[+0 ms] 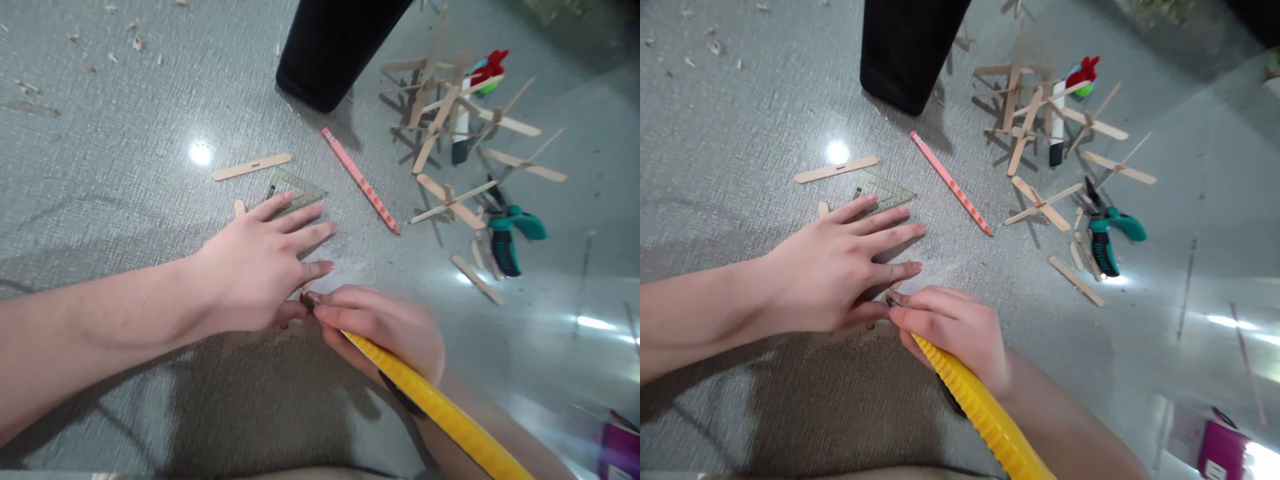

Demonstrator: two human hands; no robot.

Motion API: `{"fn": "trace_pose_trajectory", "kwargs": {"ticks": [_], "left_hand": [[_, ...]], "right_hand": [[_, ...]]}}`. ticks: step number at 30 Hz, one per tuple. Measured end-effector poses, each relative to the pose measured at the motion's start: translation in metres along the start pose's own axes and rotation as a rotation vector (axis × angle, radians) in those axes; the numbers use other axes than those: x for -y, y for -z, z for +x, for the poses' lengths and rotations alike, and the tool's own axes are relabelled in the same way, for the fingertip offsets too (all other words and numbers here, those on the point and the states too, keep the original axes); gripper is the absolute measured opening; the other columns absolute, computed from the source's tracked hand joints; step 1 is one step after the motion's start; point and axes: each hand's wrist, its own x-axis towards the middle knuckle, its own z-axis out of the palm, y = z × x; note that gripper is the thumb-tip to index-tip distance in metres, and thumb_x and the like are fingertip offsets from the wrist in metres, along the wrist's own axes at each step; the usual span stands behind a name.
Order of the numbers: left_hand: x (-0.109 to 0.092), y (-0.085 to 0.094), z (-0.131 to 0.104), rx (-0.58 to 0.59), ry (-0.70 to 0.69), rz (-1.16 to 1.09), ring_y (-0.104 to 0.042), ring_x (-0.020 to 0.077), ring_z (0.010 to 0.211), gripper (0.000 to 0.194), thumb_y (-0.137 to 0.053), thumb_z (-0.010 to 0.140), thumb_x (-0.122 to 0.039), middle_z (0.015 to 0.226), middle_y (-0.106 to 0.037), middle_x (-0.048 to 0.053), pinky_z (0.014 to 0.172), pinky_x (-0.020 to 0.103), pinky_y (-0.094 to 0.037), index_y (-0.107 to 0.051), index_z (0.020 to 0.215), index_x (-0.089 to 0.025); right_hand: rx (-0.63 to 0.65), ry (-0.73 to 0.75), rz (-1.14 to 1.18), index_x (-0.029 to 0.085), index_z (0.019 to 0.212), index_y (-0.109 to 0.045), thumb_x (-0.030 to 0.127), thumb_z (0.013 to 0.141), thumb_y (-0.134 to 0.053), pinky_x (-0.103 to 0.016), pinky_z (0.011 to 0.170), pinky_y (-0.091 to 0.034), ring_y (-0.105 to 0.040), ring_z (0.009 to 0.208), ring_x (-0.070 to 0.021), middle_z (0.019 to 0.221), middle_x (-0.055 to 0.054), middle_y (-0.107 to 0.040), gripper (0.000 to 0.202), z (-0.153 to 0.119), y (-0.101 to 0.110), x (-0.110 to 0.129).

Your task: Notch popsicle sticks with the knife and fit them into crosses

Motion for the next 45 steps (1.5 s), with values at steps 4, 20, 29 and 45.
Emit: {"fn": "trace_pose_trajectory", "kwargs": {"ticks": [4, 20, 29, 45], "left_hand": [[0.000, 0.000, 0.000, 0.008, 0.009, -0.005, -0.037, 0.0368, 0.147, 0.052, -0.064, 0.087, -0.052, 0.156, -0.044, 0.012, 0.121, 0.059, -0.023, -0.064, 0.132, -0.026], [0.000, 0.000, 0.000, 0.027, 0.018, -0.025, -0.034, 0.0374, 0.148, 0.056, -0.069, 0.084, -0.052, 0.157, -0.043, 0.013, 0.122, 0.060, -0.022, -0.064, 0.133, -0.025], [0.000, -0.002, 0.000, 0.004, -0.001, -0.007, -0.036, 0.0389, 0.146, 0.056, -0.067, 0.085, -0.054, 0.155, -0.044, 0.015, 0.120, 0.060, -0.024, -0.064, 0.132, -0.023], [-0.002, -0.002, 0.002, 0.023, 0.026, -0.009, -0.036, 0.0367, 0.147, 0.051, -0.067, 0.085, -0.049, 0.155, -0.045, 0.010, 0.121, 0.059, -0.022, -0.065, 0.131, -0.026]], "right_hand": [[0.021, -0.027, -0.003, 0.028, 0.096, -0.065, 0.012, 0.090, -0.063, -0.023, 0.055, -0.054, -0.065, 0.059, -0.0127, 0.069, 0.005, -0.070, 0.017, 0.002, 0.001, 0.002], [-0.009, -0.056, 0.051, 0.025, 0.085, -0.065, 0.009, 0.087, -0.067, -0.021, 0.055, -0.055, -0.068, 0.061, -0.0126, 0.067, 0.004, -0.070, 0.017, -0.003, 0.000, 0.001], [-0.061, 0.022, 0.059, 0.023, 0.103, -0.063, 0.008, 0.089, -0.063, -0.024, 0.059, -0.056, -0.067, 0.063, -0.0122, 0.077, 0.001, -0.071, 0.020, -0.002, 0.000, -0.005], [0.047, -0.091, -0.009, 0.026, 0.097, -0.070, 0.014, 0.088, -0.068, -0.021, 0.052, -0.057, -0.070, 0.063, -0.0135, 0.080, 0.002, -0.075, 0.015, 0.003, 0.004, 0.008]]}}
